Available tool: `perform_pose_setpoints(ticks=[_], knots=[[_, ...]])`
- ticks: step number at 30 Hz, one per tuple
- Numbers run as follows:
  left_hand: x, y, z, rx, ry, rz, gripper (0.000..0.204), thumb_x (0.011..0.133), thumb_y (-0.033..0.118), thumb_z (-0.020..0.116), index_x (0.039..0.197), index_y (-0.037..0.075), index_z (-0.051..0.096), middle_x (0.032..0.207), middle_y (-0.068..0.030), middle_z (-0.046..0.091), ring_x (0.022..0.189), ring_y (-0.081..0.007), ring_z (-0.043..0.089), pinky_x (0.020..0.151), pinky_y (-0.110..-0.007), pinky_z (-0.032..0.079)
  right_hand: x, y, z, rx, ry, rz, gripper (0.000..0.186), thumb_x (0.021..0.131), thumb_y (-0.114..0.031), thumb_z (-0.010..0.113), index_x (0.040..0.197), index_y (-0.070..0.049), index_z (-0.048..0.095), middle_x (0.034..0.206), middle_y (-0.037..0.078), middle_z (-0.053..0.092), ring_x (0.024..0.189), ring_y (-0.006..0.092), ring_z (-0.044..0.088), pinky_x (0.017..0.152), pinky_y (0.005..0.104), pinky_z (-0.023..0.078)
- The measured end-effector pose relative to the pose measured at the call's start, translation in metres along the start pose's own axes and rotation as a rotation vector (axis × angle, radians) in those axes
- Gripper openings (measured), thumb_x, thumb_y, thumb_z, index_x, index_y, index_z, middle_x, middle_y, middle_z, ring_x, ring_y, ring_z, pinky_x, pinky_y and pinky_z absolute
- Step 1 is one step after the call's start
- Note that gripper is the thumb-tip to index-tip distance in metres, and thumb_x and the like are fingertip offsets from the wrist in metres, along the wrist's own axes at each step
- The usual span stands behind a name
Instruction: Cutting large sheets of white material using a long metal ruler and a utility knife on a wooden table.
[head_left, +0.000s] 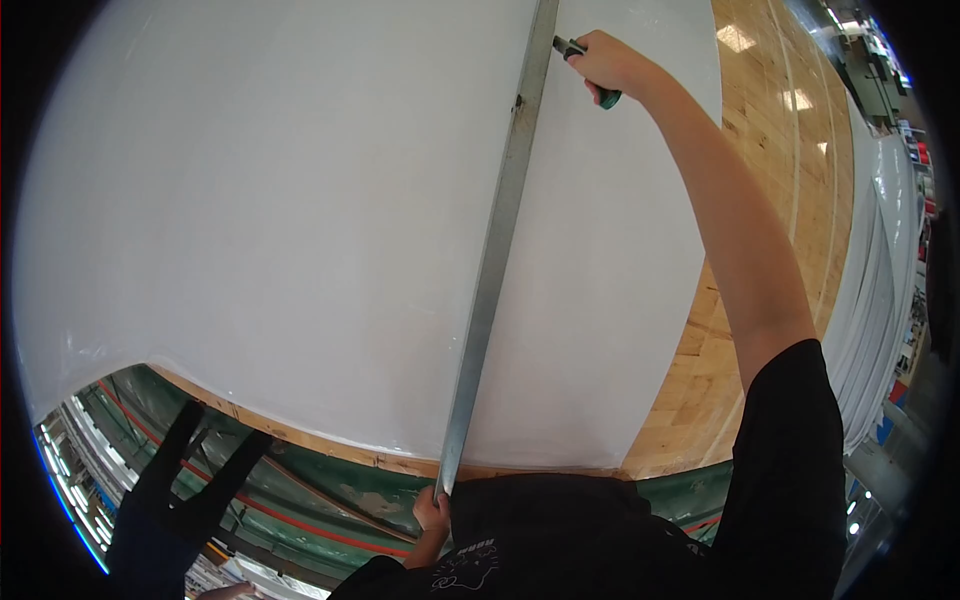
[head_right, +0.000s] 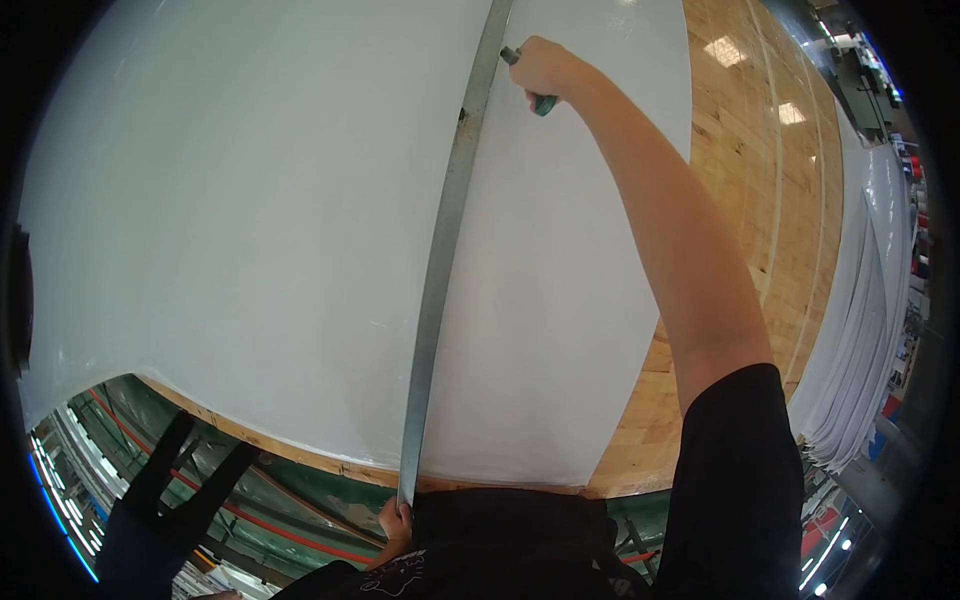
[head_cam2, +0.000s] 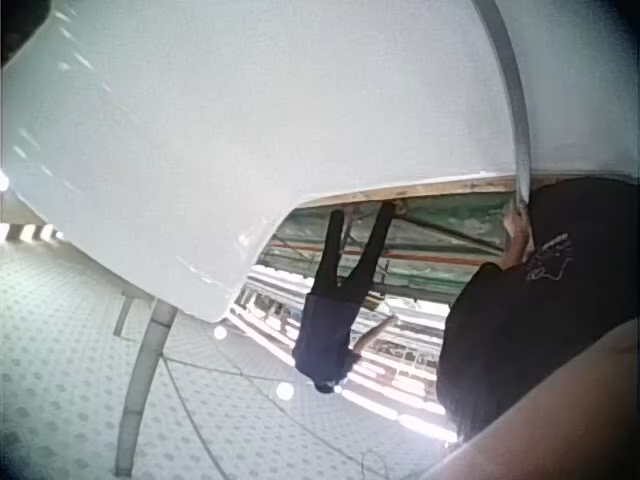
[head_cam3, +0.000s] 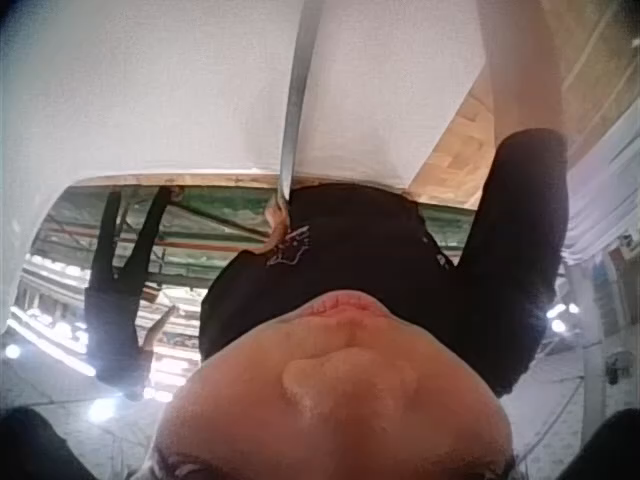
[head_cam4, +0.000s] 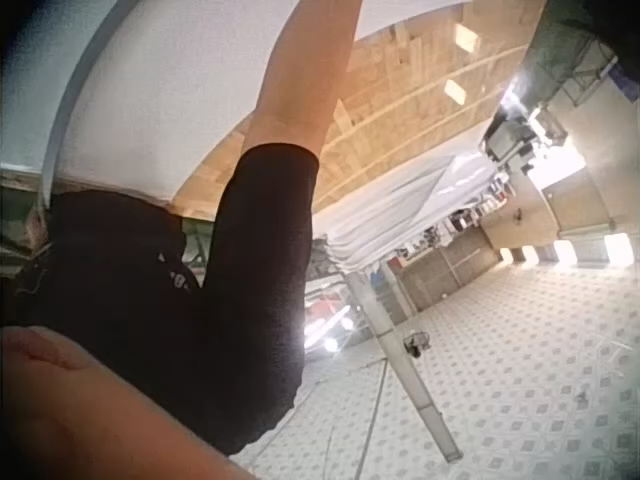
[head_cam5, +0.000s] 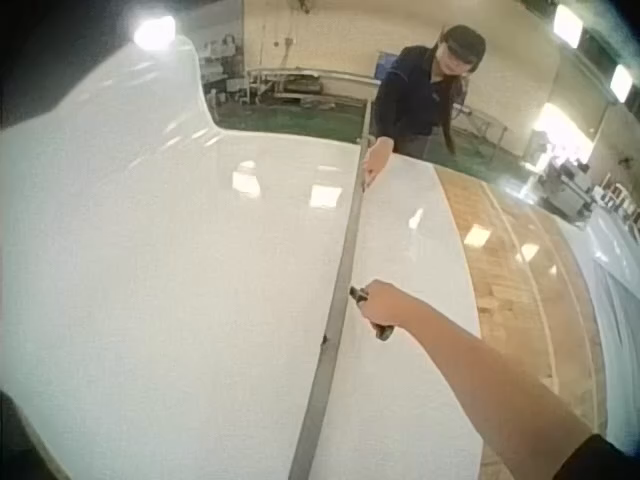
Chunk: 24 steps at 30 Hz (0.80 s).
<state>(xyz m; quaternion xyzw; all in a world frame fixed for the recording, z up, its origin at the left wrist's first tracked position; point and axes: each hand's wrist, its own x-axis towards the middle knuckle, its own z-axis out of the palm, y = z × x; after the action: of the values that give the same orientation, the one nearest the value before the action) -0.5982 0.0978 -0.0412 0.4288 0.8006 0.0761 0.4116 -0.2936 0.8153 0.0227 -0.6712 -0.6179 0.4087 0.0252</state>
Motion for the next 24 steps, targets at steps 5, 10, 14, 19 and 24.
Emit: perform_pose_setpoints(ticks=[5, 10, 14, 19, 24], knots=[[0.002, 0.003, 0.001, 0.004, 0.048, 0.03, 0.043, 0.088, 0.043, 0.048, 0.077, 0.002, 0.055, 0.071, -0.0203, 0.053, 0.067, -0.0431, 0.054, 0.059, -0.048, 0.042, -0.039, -0.014, 0.028, -0.164, -0.039, 0.049, 0.018, 0.092, -0.013, 0.045, 0.085, 0.003, 0.052, 0.059, 0.008, 0.054, 0.046, 0.0174, 0.056, 0.048, 0.0331, 0.048], [0.007, 0.01, 0.001, 0.024, 0.125, 0.069, 0.035, 0.086, 0.035, 0.055, 0.084, 0.0, 0.06, 0.075, -0.0209, 0.057, 0.07, -0.0424, 0.056, 0.062, -0.048, 0.045, -0.087, -0.011, 0.058, -0.059, -0.093, 0.031, 0.016, 0.091, -0.011, 0.045, 0.083, 0.001, 0.05, 0.059, 0.007, 0.054, 0.046, 0.017, 0.056, 0.047, 0.0336, 0.048], [0.01, 0.019, -0.001, 0.039, 0.152, 0.062, 0.033, 0.086, 0.035, 0.057, 0.082, 0.002, 0.06, 0.074, -0.0194, 0.058, 0.069, -0.041, 0.058, 0.061, -0.048, 0.046, -0.135, -0.006, 0.092, -0.026, -0.112, 0.0, 0.013, 0.091, -0.01, 0.045, 0.083, 0.0, 0.048, 0.058, 0.005, 0.051, 0.044, 0.0155, 0.053, 0.045, 0.0326, 0.047], [0.008, 0.032, -0.006, 0.026, 0.174, 0.02, 0.038, 0.087, 0.039, 0.056, 0.083, 0.002, 0.062, 0.074, -0.0172, 0.059, 0.069, -0.039, 0.06, 0.061, -0.047, 0.048, -0.196, -0.01, 0.135, 0.028, -0.139, 0.026, 0.01, 0.091, -0.009, 0.046, 0.087, -0.001, 0.047, 0.059, 0.004, 0.05, 0.043, 0.0139, 0.05, 0.043, 0.0305, 0.046], [0.008, 0.037, -0.008, 0.023, 0.185, 0.009, 0.043, 0.088, 0.043, 0.054, 0.082, 0.002, 0.063, 0.076, -0.0163, 0.061, 0.069, -0.0376, 0.061, 0.061, -0.046, 0.049, -0.254, -0.013, 0.168, -0.015, -0.167, 0.031, 0.013, 0.09, -0.01, 0.048, 0.094, 0.003, 0.05, 0.07, 0.013, 0.057, 0.052, 0.0205, 0.061, 0.046, 0.0347, 0.053]])
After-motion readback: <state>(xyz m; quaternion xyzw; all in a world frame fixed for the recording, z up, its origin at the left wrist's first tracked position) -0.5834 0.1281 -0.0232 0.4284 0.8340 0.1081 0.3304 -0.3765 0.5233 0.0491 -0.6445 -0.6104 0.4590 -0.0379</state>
